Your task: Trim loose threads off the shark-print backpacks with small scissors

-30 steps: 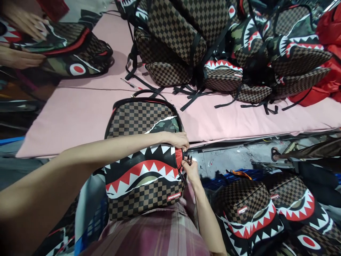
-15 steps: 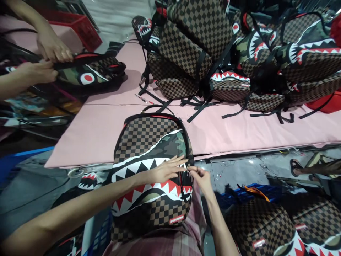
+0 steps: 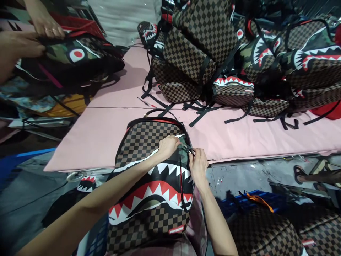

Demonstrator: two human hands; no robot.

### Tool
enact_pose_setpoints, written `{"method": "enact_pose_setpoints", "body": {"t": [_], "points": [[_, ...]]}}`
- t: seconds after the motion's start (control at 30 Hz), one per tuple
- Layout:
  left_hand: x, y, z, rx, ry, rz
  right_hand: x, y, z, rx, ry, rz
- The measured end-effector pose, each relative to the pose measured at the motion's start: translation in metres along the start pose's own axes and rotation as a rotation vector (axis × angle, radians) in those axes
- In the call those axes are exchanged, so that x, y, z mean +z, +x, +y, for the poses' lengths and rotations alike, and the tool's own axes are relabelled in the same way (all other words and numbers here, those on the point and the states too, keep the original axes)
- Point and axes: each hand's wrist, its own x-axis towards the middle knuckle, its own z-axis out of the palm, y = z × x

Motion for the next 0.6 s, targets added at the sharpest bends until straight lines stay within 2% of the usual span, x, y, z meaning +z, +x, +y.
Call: {"method": "enact_pose_setpoints", "body": {"t": [0.3, 0.6], "points": [[0.0, -0.001, -0.007, 0.047, -0.018, 0.024, 0.011, 0.014, -0.017, -0.167, -0.319, 0.102], [-0.007, -0.003, -0.008, 0.045, -0.063, 0.075, 0.006, 0.022, -0.018, -0.095, -0.183, 0.009]]}}
